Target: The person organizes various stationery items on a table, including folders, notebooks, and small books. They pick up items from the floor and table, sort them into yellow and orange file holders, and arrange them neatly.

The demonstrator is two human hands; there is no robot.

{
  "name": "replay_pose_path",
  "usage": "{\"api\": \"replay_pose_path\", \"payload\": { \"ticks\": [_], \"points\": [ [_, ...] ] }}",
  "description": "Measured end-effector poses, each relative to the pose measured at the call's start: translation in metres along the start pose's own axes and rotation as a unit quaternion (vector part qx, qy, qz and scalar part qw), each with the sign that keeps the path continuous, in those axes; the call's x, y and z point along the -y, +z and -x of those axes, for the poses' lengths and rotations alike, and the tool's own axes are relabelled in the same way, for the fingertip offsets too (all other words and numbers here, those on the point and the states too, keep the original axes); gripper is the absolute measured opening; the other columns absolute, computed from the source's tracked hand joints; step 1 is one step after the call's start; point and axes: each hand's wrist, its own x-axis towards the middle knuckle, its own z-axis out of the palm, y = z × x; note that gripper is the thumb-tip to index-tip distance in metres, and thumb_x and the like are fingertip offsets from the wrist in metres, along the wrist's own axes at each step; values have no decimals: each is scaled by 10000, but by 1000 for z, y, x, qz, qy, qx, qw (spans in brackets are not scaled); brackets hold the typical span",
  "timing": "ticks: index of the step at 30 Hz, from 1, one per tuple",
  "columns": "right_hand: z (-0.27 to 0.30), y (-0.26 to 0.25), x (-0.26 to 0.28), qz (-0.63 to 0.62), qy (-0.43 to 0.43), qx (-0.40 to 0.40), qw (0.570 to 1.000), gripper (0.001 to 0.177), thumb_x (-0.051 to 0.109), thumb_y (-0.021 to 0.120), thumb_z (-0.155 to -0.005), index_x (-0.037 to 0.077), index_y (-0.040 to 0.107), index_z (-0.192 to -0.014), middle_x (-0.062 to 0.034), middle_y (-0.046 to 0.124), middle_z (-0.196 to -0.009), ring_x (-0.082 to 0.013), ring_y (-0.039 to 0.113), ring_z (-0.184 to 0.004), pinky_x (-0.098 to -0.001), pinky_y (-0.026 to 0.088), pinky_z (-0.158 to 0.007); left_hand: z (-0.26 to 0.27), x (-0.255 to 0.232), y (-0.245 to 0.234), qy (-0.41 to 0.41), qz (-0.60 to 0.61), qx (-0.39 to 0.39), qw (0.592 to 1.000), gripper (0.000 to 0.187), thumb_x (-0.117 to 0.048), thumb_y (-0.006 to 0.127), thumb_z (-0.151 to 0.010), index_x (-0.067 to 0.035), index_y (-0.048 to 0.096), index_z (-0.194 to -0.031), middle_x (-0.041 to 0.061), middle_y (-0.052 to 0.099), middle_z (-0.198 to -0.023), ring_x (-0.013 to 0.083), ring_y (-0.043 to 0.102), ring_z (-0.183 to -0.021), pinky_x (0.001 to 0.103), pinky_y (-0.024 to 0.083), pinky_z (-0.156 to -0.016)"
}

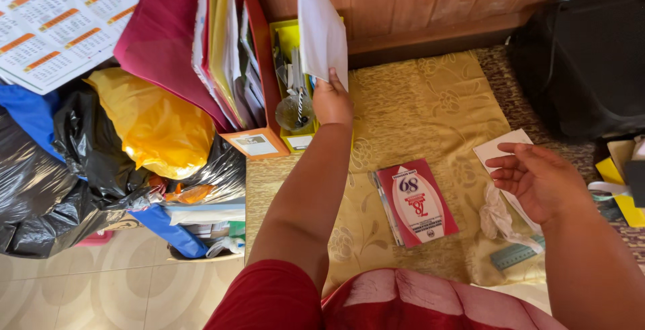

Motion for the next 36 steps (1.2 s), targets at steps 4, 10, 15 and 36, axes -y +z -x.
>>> {"api": "replay_pose_path", "payload": {
  "ticks": [4,10,15,36],
  "points": [
    [-2,-22,-15,-16,17,-22,999,313,252,495,-1109,-3,595,-1261,-197,701,-1065,-230,661,-874,-375,552,-775,4,-10,-9,-119,34,-1,992,310,-267,490,-1085,-4,653,-1059,229,690,-816,410,693,-693,453,542,-639],
    [-4,-37,-20,-16,19,-46,999,306,234,494,-1116,-12,601,-1261,-194,701,-1070,-228,656,-892,-364,548,-784,15,7,-18,109,-46,-96,988,289,-225,505,-1096,4,674,-1046,243,700,-942,456,672,-830,488,550,-709],
    [-10,-33,-18,-9,25,-34,999,302,223,495,-1106,-9,600,-1269,-200,696,-1075,-232,650,-887,-369,543,-783,17,19,4,0,-106,-2,994,253,-243,537,-1062,-26,658,-1114,251,720,-1001,459,680,-894,519,547,-759],
    [-44,-173,-63,155,-74,-296,940,207,136,718,-984,-43,729,-1087,-175,721,-939,-193,686,-705,-367,610,-667,24,37,-6,61,-89,0,994,656,-36,793,-869,-22,458,-1432,171,552,-1205,309,620,-977,418,518,-879]
  ]
}}
